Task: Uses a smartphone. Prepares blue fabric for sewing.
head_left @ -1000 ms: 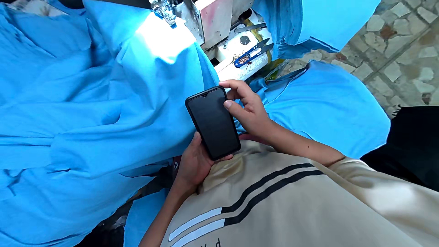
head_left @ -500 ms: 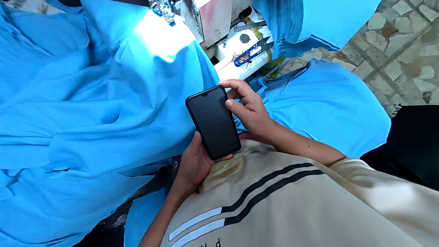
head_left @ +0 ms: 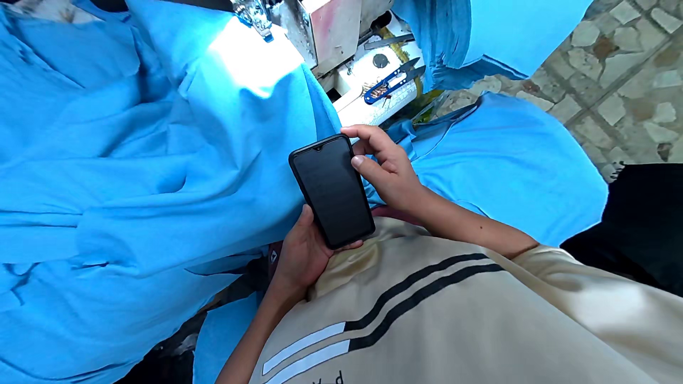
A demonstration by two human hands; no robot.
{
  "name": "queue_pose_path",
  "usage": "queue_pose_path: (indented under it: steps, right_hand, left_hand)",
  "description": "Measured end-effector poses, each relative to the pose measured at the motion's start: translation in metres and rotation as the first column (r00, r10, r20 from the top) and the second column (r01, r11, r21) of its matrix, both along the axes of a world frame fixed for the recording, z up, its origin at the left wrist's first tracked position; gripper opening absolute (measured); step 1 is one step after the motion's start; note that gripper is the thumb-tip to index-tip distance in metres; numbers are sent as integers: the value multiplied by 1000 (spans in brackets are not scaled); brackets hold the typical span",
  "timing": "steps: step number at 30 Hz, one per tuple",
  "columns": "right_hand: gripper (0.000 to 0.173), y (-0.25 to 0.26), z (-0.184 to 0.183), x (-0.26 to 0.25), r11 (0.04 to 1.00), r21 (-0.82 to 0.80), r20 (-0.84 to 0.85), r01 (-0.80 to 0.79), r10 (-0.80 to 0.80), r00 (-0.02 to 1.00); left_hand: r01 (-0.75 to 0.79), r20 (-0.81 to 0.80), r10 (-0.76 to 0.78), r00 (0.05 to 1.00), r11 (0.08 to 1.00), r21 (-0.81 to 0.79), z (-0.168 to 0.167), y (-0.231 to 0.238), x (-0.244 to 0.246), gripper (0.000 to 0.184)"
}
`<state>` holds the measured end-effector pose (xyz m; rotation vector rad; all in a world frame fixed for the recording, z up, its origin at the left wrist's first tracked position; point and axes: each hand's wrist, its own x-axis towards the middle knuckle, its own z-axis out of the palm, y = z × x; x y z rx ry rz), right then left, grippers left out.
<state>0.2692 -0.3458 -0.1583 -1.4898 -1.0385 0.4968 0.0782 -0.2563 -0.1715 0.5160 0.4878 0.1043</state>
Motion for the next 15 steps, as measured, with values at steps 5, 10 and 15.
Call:
queue_pose_path:
  steps: [5,10,15]
  right_hand:
    - [42,-1,0,0,1000,3,-7,-9,9,1000]
    - [43,-1,0,1,1000,4,-6,-10,10,1000]
    - [43,-2,0,1,1000,-7,-12,-8,7,1000]
  left_hand:
    - [12,15,-12,1000,1000,8,0,1,0,43]
    - [13,4,-13,1000,1000,14,1,0,0,43]
    - [8,-19,-8,1000,1000,16,2,0,0,44]
